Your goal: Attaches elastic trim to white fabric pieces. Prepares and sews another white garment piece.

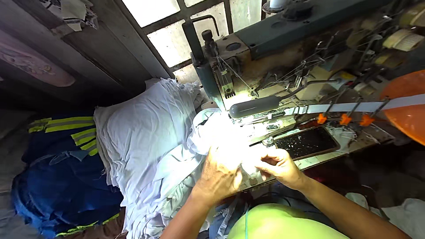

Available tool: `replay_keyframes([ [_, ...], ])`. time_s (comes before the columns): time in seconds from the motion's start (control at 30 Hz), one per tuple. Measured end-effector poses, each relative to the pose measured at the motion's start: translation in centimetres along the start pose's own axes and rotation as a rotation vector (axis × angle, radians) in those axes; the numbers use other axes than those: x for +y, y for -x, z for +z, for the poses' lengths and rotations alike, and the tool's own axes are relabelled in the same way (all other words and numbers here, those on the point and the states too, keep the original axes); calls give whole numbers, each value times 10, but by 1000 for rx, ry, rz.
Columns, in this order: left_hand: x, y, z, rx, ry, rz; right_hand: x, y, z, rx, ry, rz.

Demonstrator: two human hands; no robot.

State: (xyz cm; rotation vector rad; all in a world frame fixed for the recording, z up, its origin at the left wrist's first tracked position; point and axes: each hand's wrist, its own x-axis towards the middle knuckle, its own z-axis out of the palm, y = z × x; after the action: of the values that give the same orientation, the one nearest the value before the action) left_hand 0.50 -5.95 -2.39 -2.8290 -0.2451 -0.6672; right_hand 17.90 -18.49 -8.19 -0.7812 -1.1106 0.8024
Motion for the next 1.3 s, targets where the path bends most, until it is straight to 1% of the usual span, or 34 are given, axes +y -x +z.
replay_keyframes([
  [0.1,-27,2,17,155,-45,-64,-9,-1,-7,-39,-1,2],
  [0.17,-44,-5,11,200,-77,-13,-11,-1,-8,-51,55,-11],
  [0.2,-48,-8,6,174,-66,9,-10,1,-8,-50,109,-25],
  [0.27,-54,-13,-1,63,-31,14,-9,5,-9,-57,233,-41],
  [0.33,-55,-18,-6,-30,0,38,-8,10,-8,-45,310,-15],
  [0.37,-54,-20,-7,-45,-3,43,-9,12,-7,-39,328,1],
  [0.43,-53,-23,-5,-39,10,14,-7,14,-7,-13,348,2],
  [0.53,-58,-27,2,-18,49,-53,1,8,-10,30,409,-44],
  [0.67,-71,-40,7,-37,93,-122,8,-10,-10,24,439,-83],
  [0.77,-82,-47,14,62,46,-104,15,-24,-7,51,473,-123],
  [0.83,-80,-45,12,119,53,-98,20,-31,-4,97,456,-123],
  [0.87,-74,-43,8,116,102,-90,22,-33,-4,109,436,-116],
  [0.93,-58,-34,4,61,238,-18,27,-37,-3,118,375,-128],
  [1.0,-40,-30,0,5,288,75,31,-41,-4,115,331,-164],
  [1.03,-35,-31,1,4,254,93,32,-43,-5,117,327,-184],
  [1.13,-37,-32,13,88,203,81,35,-49,-7,130,340,-228],
  [1.23,-38,-35,16,174,159,103,37,-52,-9,129,342,-244],
  [1.3,-37,-35,18,186,144,116,41,-53,-11,143,377,-258],
])
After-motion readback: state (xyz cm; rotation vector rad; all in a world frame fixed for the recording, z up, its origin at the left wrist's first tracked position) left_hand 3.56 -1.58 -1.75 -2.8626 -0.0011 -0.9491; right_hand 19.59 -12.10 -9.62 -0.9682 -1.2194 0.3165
